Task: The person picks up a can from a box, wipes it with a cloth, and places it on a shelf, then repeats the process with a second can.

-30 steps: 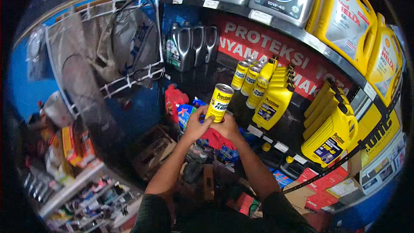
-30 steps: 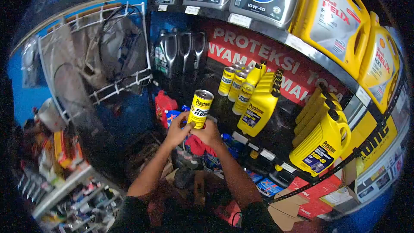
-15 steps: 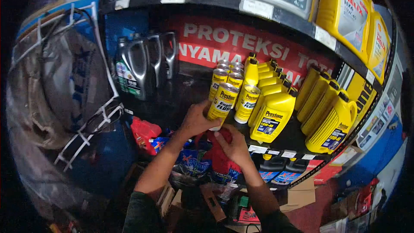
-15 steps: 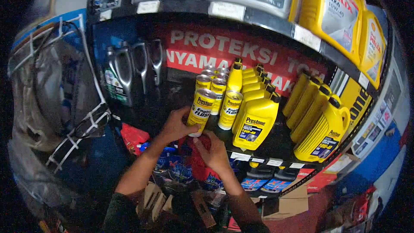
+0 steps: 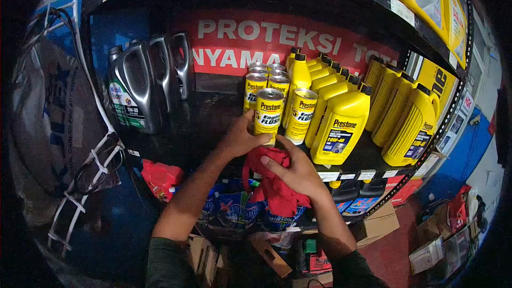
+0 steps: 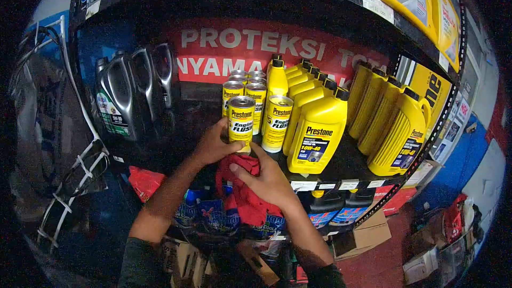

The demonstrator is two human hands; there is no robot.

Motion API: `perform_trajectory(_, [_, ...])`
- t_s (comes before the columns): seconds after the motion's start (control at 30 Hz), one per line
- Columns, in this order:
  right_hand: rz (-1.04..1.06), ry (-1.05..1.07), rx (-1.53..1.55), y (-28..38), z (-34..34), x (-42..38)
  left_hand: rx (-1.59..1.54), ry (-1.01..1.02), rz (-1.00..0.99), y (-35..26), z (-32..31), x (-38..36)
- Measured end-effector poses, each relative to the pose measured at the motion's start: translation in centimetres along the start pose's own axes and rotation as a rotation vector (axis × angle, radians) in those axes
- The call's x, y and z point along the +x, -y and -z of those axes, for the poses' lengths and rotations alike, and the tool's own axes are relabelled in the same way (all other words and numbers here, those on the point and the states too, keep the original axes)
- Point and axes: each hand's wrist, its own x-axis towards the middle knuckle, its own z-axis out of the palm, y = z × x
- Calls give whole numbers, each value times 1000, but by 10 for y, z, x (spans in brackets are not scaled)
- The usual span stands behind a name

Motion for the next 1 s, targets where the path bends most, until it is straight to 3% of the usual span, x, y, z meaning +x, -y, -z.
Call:
perform_trajectory(0.1, [30, -38, 2, -8, -2, 2, -74, 39, 26, 4, 2, -2])
perform_trajectory(0.17, [56, -73, -37, -15, -2, 5, -89, -86, -135, 23, 2, -4])
perform_trajectory(0.3, [30, -19, -72, -8, -3, 7, 10, -172, -187, 21, 6, -9])
perform_trajectory(0.37, [72, 34, -153, -9, -3, 9, 220, -93, -222, 24, 9, -10])
perform_trajectory(0.6, [118, 13, -129, -15, -4, 12, 154, -32, -175, 17, 2, -6])
perform_trajectory(0.67, [2, 52, -50, -6, 0, 14, 153, -35, -122, 14, 0, -4])
perform_trajectory(1.0, [-10, -51, -52, -23, -5, 15, 170, 81, -166, 1, 1, -9])
